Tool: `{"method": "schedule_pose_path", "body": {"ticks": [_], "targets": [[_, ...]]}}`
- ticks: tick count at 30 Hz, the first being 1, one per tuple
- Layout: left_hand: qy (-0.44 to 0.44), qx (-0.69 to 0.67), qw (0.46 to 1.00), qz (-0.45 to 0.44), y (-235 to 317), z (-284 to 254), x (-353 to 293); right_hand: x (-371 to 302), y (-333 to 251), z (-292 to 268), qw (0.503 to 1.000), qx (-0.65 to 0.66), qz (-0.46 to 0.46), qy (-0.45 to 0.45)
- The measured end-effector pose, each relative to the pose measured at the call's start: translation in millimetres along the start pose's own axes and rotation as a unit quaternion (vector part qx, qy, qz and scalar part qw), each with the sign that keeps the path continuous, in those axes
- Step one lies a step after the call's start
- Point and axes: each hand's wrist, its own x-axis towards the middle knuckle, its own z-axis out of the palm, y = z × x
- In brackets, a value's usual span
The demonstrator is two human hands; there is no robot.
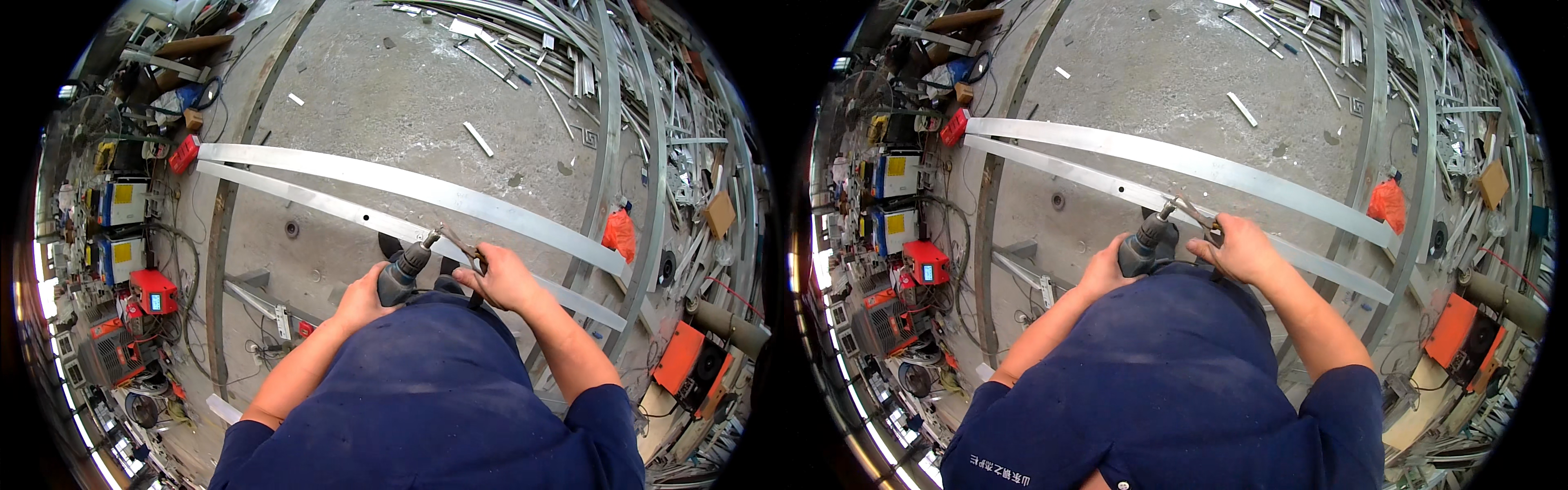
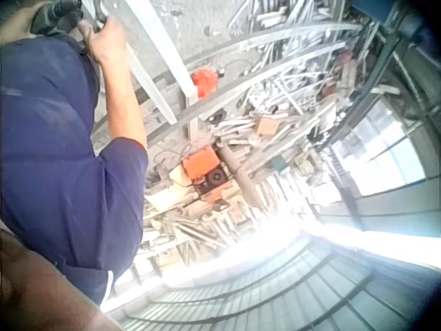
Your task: The person uses a cordless drill to create holes in a long, curved metal beam. They repeatedly measure and mark positions with a pair of scissors before drilling each hole. The person works along the length of the beam, creating a series of holes.
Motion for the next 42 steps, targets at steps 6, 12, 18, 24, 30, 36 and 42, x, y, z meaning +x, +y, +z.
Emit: {"method": "schedule_pose_path", "body": {"ticks": [6,12,18,24,30,36,42], "targets": [[0.001,-0.005,1.000,0.002,-0.2,3.4,1.2,-7.1,-28.1,-0.7,0.987,-0.151,0.020,0.052],[-0.003,0.007,1.000,-0.013,7.2,1.0,0.6,-8.0,-45.0,-8.6,0.971,-0.224,0.077,0.018],[0.001,0.030,1.000,-0.003,10.2,0.9,1.2,-4.8,-43.5,-25.2,0.978,-0.177,0.096,-0.047],[-0.002,0.036,0.999,0.008,9.2,4.2,4.3,-4.6,-7.5,-23.7,0.957,0.194,0.162,-0.142],[-0.004,0.031,0.999,-0.006,15.8,-0.2,3.0,-13.8,-8.9,-5.1,0.993,0.079,0.085,-0.028],[0.004,0.041,0.999,0.005,9.7,4.3,5.1,-12.6,-37.1,-16.2,0.982,-0.167,0.091,0.014],[-0.003,0.045,0.999,0.002,16.7,5.6,6.5,-10.7,-50.5,-17.9,0.965,-0.239,0.105,0.024]]}}
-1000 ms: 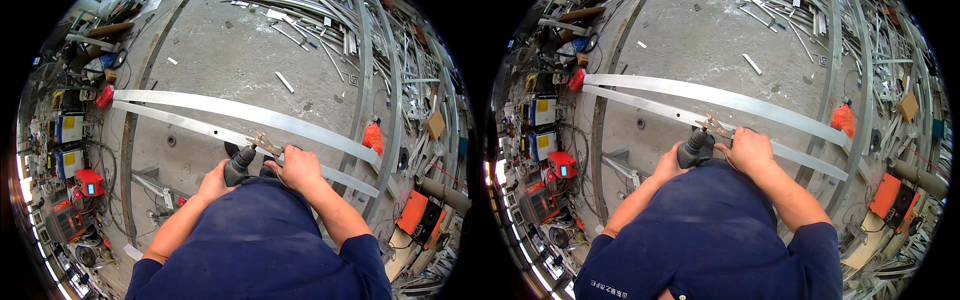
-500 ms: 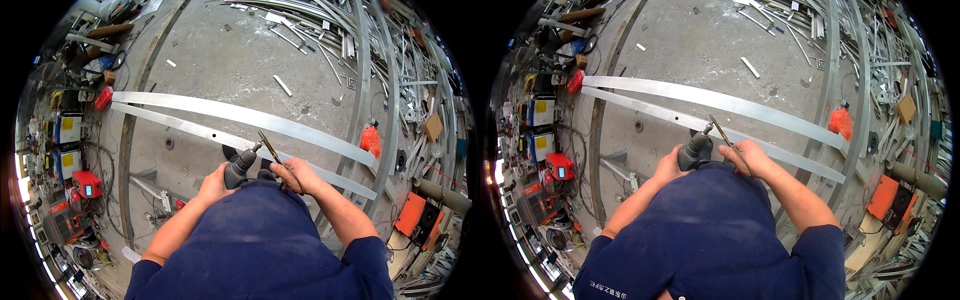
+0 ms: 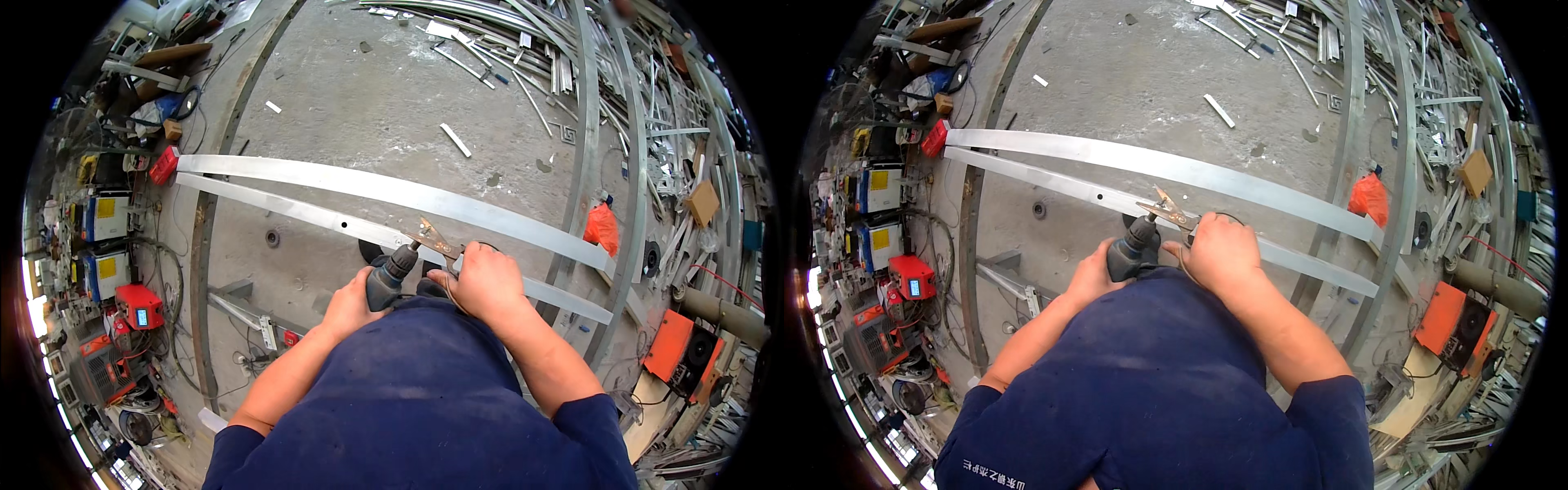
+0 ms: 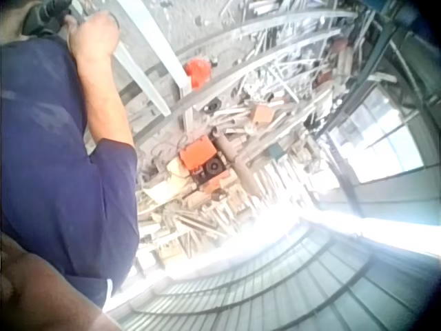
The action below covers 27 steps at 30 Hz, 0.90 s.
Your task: The person uses a cordless drill to create holes in a long, curved metal beam. They repeatedly measure and mark positions with a pair of scissors before drilling each hole. The person works along the length of the beam, creating a series of holes.
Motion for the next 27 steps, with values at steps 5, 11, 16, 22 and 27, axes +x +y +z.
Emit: {"method": "schedule_pose_path", "body": {"ticks": [5,11,16,22,27], "targets": [[0.009,0.016,1.000,0.003,4.8,1.0,1.1,2.3,-0.1,-1.8,0.999,0.002,0.016,-0.030],[0.010,-0.005,1.000,-0.015,6.6,2.7,4.4,12.3,16.1,4.0,0.988,0.102,-0.006,-0.115],[-0.002,0.009,1.000,-0.022,9.9,-1.1,1.3,9.4,27.4,5.3,0.923,0.327,0.034,-0.202],[0.013,0.002,1.000,0.006,1.0,4.0,1.6,8.1,31.4,-3.4,0.972,0.204,0.022,-0.111],[0.007,0.003,1.000,0.012,5.0,4.5,2.7,17.1,31.1,-6.2,0.976,0.167,0.022,-0.137]]}}
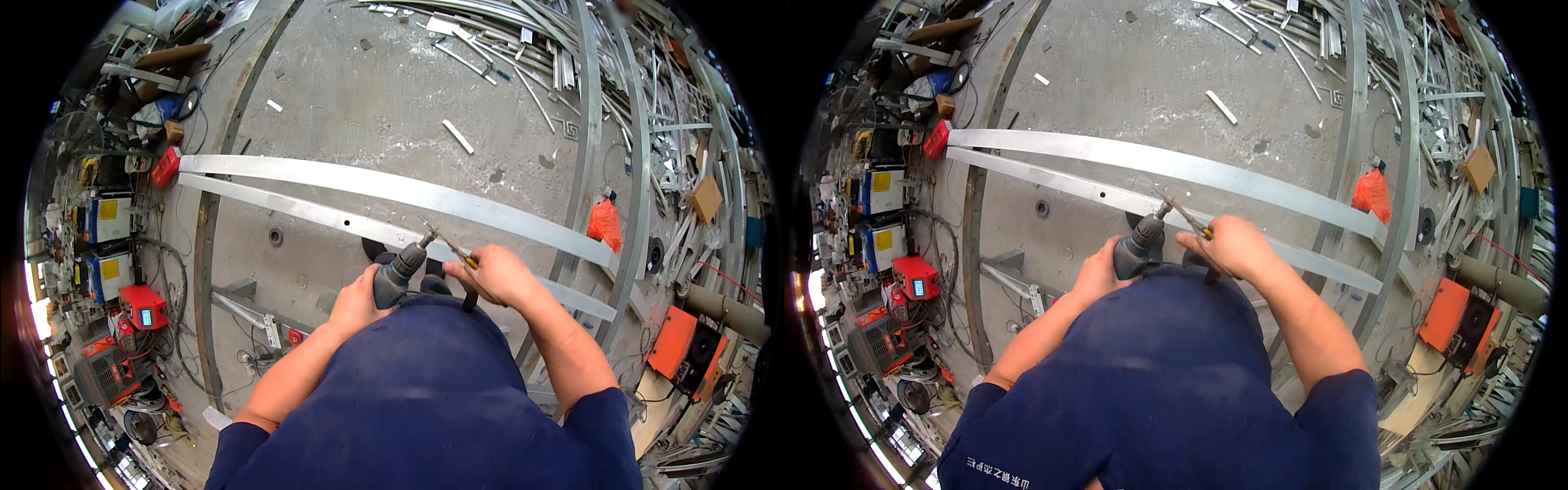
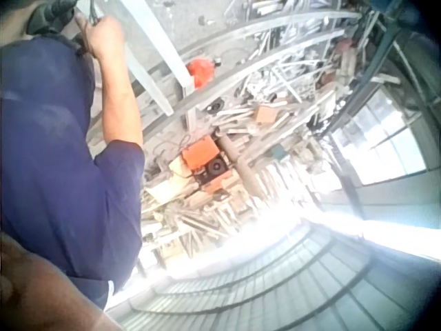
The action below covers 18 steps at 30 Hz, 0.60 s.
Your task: The person uses a cordless drill to create holes in a long, curved metal beam. They repeatedly measure and mark positions with a pair of scissors before drilling each hole. The person works along the length of the beam, creating a series of holes.
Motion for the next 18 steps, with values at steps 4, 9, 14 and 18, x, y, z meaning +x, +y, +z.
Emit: {"method": "schedule_pose_path", "body": {"ticks": [4,9,14,18], "targets": [[-0.003,0.001,1.000,0.003,2.7,-1.7,0.3,10.4,17.7,7.3,0.999,-0.006,-0.042,0.022],[-0.038,-0.053,0.997,0.033,-5.5,-6.7,0.2,53.7,71.7,32.5,0.894,-0.068,-0.351,0.269],[-0.062,-0.067,0.995,0.034,-9.9,-11.4,-2.6,73.0,65.1,22.3,0.839,-0.048,-0.456,0.293],[-0.072,-0.116,0.989,0.053,-16.0,-15.2,0.0,52.9,64.1,18.5,0.916,-0.046,-0.370,0.149]]}}
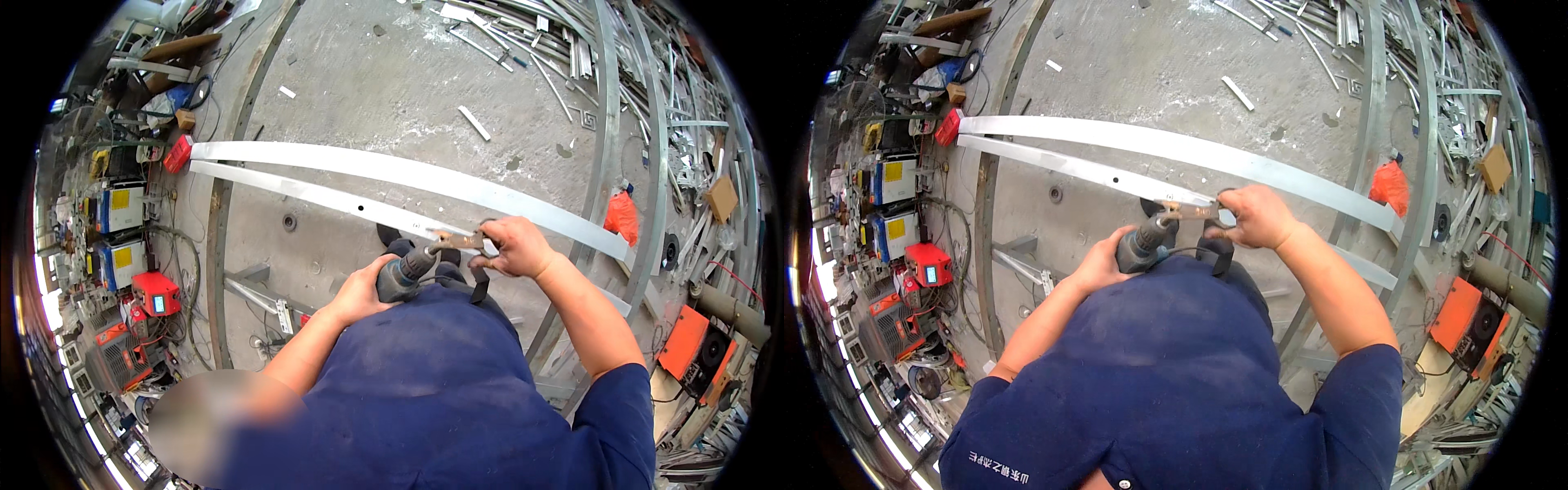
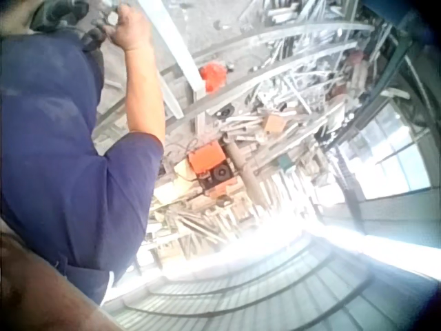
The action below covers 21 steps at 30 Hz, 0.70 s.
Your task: The person uses a cordless drill to create holes in a long, curved metal beam. They repeatedly measure and mark positions with a pair of scissors before drilling each hole. The person works along the length of the beam, creating a series of holes.
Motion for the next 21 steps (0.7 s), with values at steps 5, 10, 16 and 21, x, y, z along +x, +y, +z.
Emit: {"method": "schedule_pose_path", "body": {"ticks": [5,10,16,21], "targets": [[-0.149,0.015,0.988,0.034,15.0,-44.8,14.8,20.5,-17.0,-42.0,0.965,-0.121,-0.219,0.085],[-0.273,0.005,0.959,0.073,46.7,-80.3,30.4,80.3,-51.7,-61.2,0.894,-0.179,-0.367,0.183],[-0.074,0.036,0.996,0.043,35.4,-69.4,18.2,35.8,-4.4,-38.3,0.997,-0.025,-0.002,0.070],[0.038,0.114,0.992,-0.027,27.4,-44.4,15.7,-18.9,-30.2,-11.2,0.947,0.113,0.299,0.021]]}}
